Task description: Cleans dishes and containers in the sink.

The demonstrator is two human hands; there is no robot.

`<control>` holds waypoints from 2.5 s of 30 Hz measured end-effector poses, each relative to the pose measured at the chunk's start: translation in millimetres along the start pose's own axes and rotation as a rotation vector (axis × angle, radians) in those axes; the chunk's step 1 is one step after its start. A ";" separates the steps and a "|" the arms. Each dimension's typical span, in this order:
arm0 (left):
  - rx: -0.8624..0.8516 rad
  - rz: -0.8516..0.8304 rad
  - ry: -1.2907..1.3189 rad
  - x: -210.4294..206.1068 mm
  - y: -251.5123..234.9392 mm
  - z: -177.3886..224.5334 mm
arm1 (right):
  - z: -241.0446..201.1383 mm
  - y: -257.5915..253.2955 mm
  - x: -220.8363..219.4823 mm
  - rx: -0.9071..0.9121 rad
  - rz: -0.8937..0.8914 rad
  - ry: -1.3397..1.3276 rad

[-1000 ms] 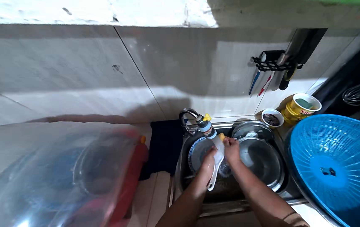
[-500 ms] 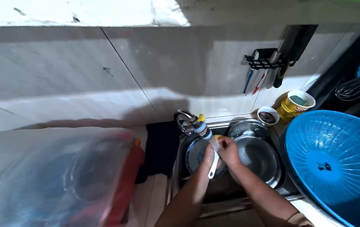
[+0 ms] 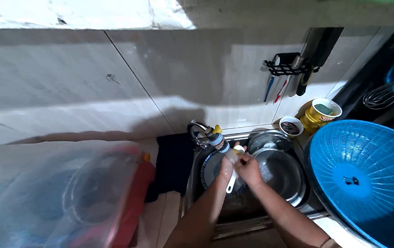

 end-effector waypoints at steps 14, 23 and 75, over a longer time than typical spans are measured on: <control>-0.185 0.310 -1.187 -36.2 8.1 27.9 | 63.4 -67.9 37.9 -0.159 0.227 0.057; -0.316 0.493 -1.070 -30.6 -7.5 34.3 | -12.9 -4.1 19.1 -0.216 -0.038 -0.613; 0.212 -0.308 -1.797 -80.3 99.8 69.4 | 10.4 216.8 312.0 -0.378 -0.101 0.670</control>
Point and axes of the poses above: each hand's wrist, its own y-axis away from the middle knuckle, its own x-axis out of the back of the hand, z = x × y, the point moved 3 cm from there along -y, towards the middle knuckle, and after that the axes turned 4 degrees about -z, right-handed, at the moved point
